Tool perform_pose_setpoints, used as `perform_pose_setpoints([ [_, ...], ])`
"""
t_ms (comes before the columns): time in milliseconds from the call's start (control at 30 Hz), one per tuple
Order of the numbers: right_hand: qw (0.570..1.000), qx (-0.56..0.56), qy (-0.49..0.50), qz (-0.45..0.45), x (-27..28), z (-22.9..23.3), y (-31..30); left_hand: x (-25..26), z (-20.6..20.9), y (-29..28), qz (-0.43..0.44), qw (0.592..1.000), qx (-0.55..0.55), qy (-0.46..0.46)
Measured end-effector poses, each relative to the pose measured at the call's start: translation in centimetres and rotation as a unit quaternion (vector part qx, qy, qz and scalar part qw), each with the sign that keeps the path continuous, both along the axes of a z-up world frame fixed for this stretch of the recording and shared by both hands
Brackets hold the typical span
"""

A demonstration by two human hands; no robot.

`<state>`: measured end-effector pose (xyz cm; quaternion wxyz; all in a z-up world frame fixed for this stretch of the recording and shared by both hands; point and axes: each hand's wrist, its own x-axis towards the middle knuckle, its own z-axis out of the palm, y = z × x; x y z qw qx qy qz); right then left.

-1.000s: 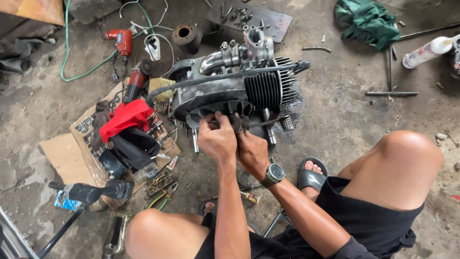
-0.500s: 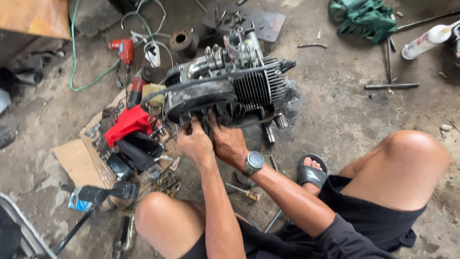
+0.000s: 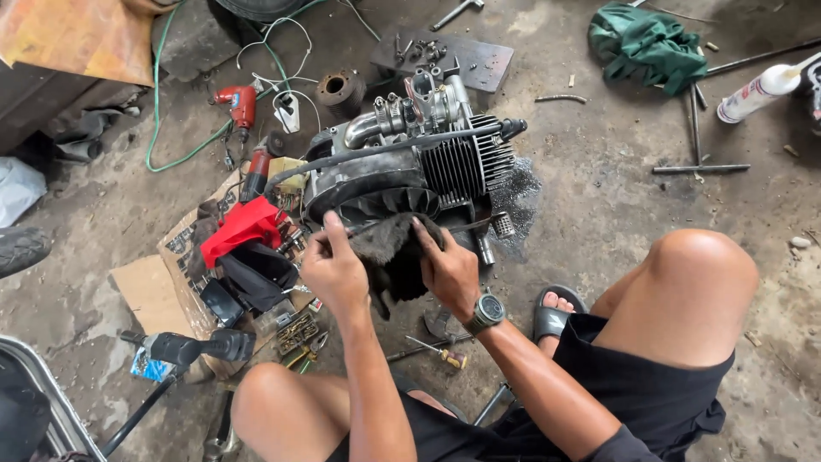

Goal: The person uses a screwdriver to adjust components on a motorcycle engine, then wipes the engine casing with a cloth. They handle small metal parts and tools on the floor before continuing to clean the engine surface.

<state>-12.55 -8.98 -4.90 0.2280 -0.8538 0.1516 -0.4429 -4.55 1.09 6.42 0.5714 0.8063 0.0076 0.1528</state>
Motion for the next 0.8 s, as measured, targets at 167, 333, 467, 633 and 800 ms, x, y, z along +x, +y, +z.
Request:
perform_pose_setpoints([
  [167, 0.997, -0.016, 0.079, -0.010, 1.6, 1.5, 0.7, 1.4, 1.5, -0.8, -0.059, 0.993, 0.069, -0.080],
  [333, 0.995, 0.008, 0.102, 0.015, 2.0, 1.6, 1.2, 2.0, 0.2, -1.2, -0.103, 0.990, 0.073, -0.060],
  [467, 0.997, -0.006, 0.079, -0.008, 4.0, 0.4, 1.4, 0.8, 1.4, -0.8, -0.157, 0.986, 0.031, -0.039],
  [633, 1.000, -0.001, 0.003, -0.009, 2.0, -0.2, 1.9, 1.7, 2.0, -0.5, -0.162, 0.984, 0.020, -0.077],
  [800, 1.000, -0.015, 0.000, -0.011, 1.3, -1.8, 1.2, 2.1, 2.3, -0.8, -0.172, 0.983, -0.006, -0.070],
])
